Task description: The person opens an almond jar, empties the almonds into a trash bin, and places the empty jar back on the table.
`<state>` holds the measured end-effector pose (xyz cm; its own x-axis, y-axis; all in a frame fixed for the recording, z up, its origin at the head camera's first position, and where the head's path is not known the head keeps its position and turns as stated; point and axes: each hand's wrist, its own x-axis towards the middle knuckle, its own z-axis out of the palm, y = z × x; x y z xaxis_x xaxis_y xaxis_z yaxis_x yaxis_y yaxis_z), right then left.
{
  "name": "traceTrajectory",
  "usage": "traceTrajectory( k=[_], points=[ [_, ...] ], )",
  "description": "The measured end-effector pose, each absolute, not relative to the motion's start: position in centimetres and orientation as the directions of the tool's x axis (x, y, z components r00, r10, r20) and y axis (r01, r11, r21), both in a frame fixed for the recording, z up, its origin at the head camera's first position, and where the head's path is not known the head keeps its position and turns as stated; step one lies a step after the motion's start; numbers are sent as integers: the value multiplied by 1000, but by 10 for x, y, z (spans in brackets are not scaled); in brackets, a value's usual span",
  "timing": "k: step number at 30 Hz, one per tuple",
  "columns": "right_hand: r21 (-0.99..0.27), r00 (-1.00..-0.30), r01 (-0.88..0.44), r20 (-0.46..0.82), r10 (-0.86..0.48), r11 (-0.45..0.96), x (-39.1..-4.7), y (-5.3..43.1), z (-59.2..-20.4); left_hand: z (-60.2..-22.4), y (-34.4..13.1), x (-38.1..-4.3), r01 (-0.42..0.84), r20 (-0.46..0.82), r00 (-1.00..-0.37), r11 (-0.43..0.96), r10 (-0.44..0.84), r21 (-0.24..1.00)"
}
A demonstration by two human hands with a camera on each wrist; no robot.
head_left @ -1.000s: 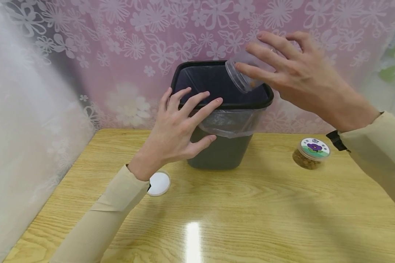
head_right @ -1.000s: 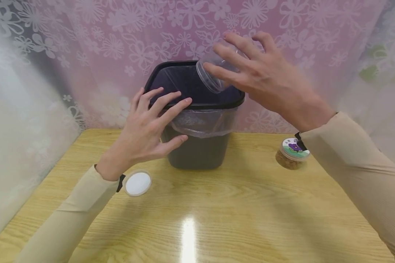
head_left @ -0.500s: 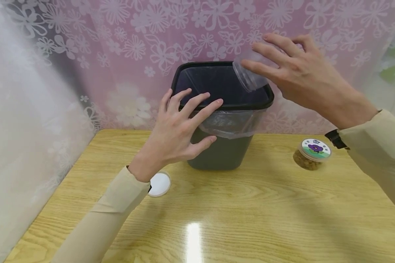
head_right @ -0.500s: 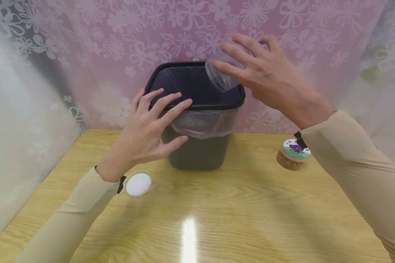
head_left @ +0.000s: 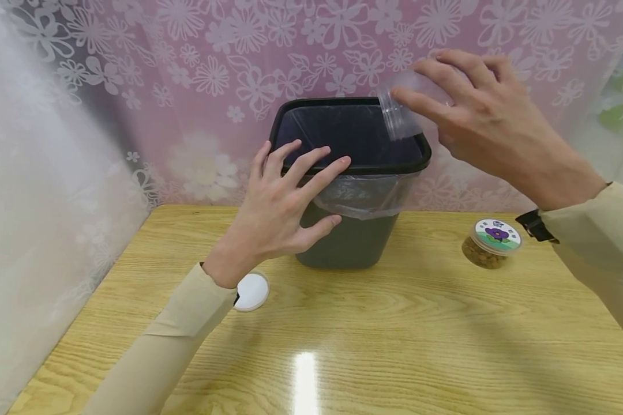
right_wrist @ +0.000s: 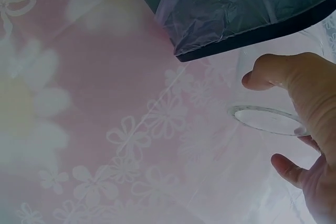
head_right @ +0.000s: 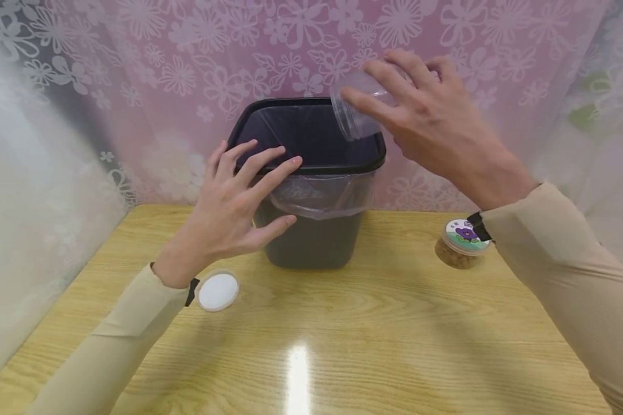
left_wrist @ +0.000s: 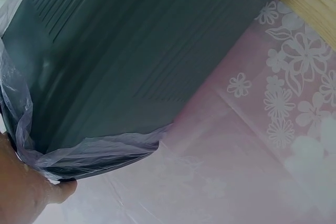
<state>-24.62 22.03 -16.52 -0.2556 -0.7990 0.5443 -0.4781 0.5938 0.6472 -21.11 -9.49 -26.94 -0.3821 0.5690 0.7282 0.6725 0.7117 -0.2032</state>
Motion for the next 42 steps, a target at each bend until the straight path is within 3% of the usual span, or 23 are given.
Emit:
traceTrajectory(
  k=[17, 24, 36, 42],
  points=[
    [560, -307, -506, 594, -744, 656, -233, 236, -173, -273, -104, -205, 719, 741, -366, 677, 563, -159],
    [455, -250, -568, 699, -670, 686, -231, 244, -187, -276, -106, -201, 730, 753, -340, 663, 564, -166],
    [305, -308, -551, 791, -529, 777, -227, 257, -202, -282, -113, -195, 744, 783, -265, 636, 562, -205],
    [226, -325, -551, 829, -456, 803, -225, 263, -209, -285, -117, -191, 730, 787, -257, 646, 561, -223]
  ],
)
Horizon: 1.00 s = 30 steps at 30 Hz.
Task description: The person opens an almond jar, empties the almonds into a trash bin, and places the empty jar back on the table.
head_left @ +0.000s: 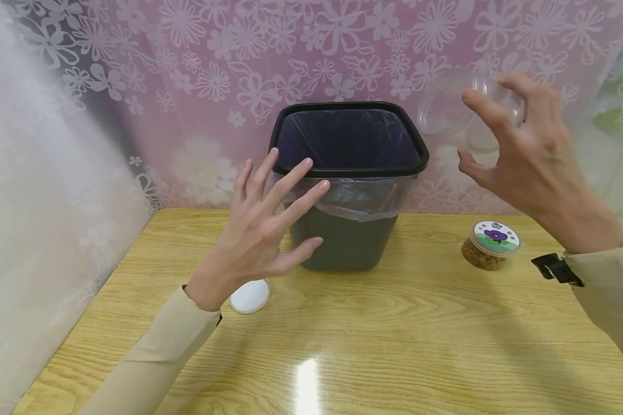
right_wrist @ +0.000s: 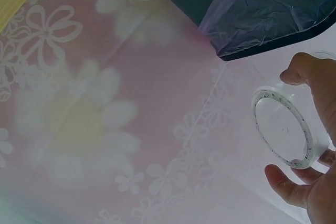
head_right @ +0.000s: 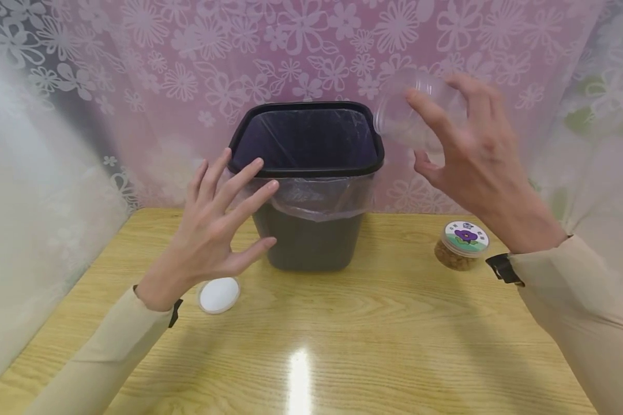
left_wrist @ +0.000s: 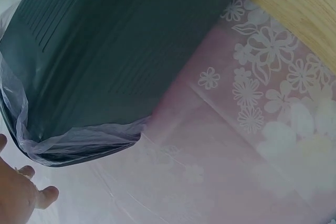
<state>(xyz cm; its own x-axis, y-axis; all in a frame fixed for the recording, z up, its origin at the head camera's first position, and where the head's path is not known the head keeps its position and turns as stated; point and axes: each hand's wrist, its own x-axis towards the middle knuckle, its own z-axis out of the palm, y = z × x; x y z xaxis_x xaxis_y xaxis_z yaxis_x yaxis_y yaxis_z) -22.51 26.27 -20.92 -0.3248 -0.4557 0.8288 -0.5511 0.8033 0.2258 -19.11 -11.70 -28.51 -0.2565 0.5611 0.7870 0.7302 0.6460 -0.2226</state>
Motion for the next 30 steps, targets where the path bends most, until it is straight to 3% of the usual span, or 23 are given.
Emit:
traceTrajectory(
  k=[6, 22, 30],
  points=[
    [164, -301, -555, 874, -381, 815, -225, 265, -220, -290, -122, -187, 727, 779, -271, 651, 566, -220],
    [-63, -344, -646, 914, -216, 761, -209, 278, -247, -301, -135, -177, 711, 760, -352, 684, 546, -162],
    [-97, -345, -647, 922, -177, 757, -204, 279, -255, -311, -139, -175, 680, 741, -385, 712, 550, -174]
  ],
)
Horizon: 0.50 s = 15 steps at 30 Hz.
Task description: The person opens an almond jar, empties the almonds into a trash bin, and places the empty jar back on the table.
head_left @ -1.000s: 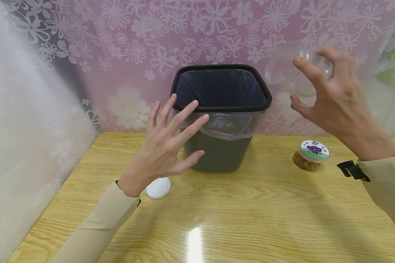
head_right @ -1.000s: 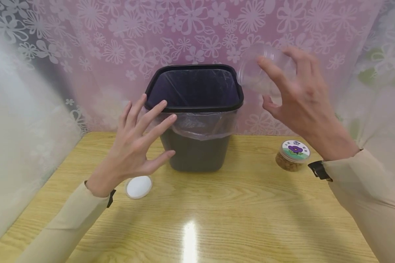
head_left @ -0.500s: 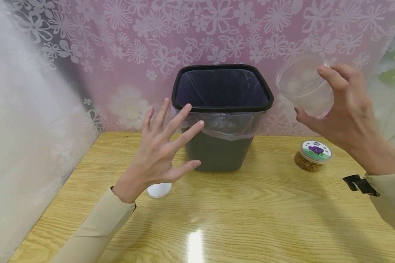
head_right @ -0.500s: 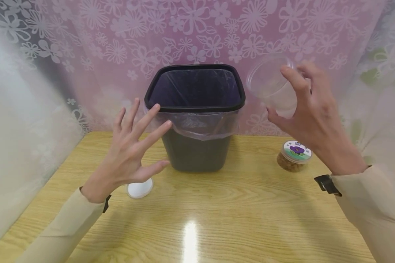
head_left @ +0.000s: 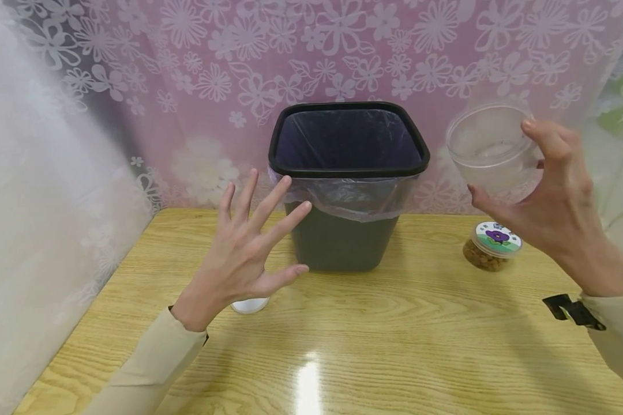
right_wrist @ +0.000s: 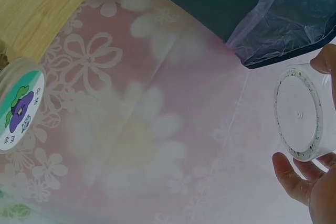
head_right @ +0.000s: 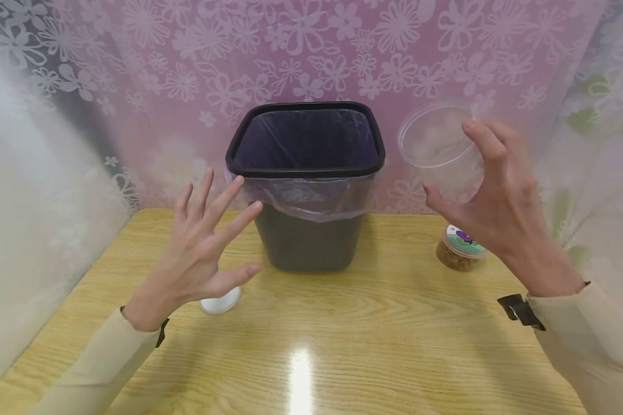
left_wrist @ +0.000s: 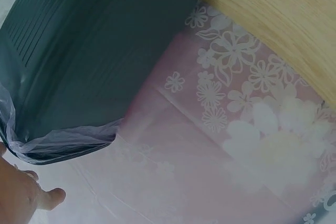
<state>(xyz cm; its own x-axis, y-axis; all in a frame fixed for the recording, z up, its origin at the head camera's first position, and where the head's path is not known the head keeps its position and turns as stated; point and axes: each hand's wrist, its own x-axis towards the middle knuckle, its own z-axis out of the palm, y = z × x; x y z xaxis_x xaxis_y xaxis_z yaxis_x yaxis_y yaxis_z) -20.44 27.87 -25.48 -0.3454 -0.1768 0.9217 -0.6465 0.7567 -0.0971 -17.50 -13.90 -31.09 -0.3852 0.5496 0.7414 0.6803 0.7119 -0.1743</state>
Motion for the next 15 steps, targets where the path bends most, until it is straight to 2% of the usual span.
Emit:
traceTrajectory(
  k=[9, 15],
  points=[
    [-98, -351, -642, 919, -178, 761, -199, 280, -266, -320, -143, -174, 678, 731, -406, 717, 549, -161],
    [-112, -307, -661, 943, -131, 742, -196, 277, -275, -323, -147, -174, 679, 730, -412, 718, 546, -154]
  ],
)
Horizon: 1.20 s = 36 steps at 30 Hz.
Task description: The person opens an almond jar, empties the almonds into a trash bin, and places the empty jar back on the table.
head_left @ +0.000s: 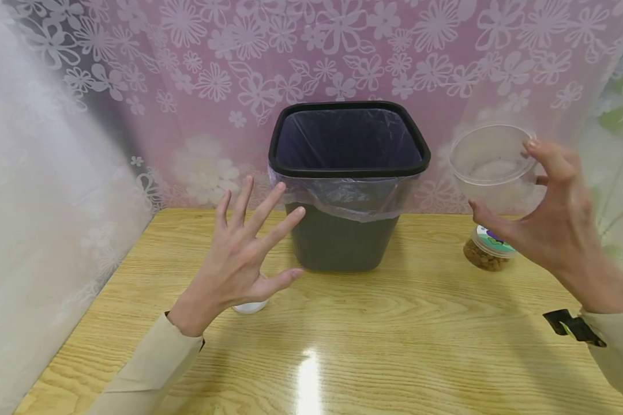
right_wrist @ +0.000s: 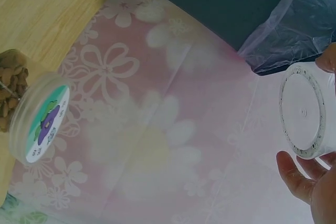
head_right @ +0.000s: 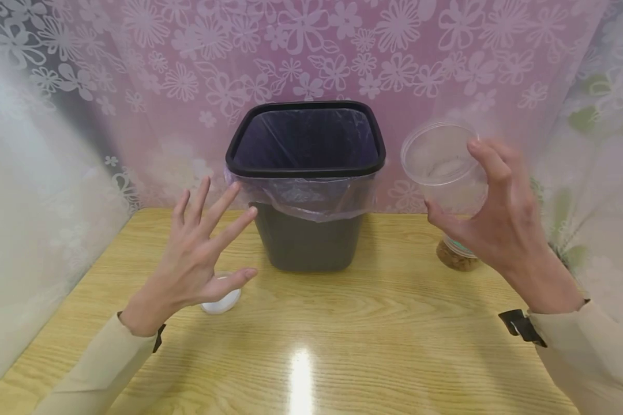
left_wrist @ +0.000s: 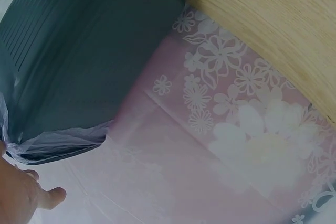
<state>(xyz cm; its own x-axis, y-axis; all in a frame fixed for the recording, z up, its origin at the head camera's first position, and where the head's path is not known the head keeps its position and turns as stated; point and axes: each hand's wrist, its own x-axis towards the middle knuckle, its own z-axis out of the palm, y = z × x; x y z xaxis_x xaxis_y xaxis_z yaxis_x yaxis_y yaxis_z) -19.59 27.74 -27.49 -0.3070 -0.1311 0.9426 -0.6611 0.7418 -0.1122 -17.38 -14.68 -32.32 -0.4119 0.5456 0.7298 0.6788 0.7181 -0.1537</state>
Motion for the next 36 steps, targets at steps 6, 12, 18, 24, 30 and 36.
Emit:
traceTrajectory(
  k=[6, 12, 18, 24, 30, 36],
  points=[
    [-117, -326, -660, 935, -142, 742, -192, 278, -283, -325, -150, -171, 679, 721, -419, 717, 553, -155],
    [-114, -347, -668, 922, -173, 736, -189, 283, -290, -328, -151, -167, 677, 714, -426, 719, 556, -156],
    [-105, -365, -668, 909, -202, 736, -185, 287, -296, -331, -151, -166, 679, 708, -432, 719, 558, -152],
    [-101, -337, -686, 922, -192, 721, -184, 285, -302, -333, -152, -165, 688, 700, -437, 711, 565, -145],
    [-116, -324, -712, 929, -178, 692, -179, 280, -307, -336, -154, -164, 698, 694, -444, 704, 567, -129],
    [-100, -321, -721, 925, -203, 685, -176, 279, -314, -341, -155, -162, 696, 683, -455, 707, 572, -128]
  ],
)
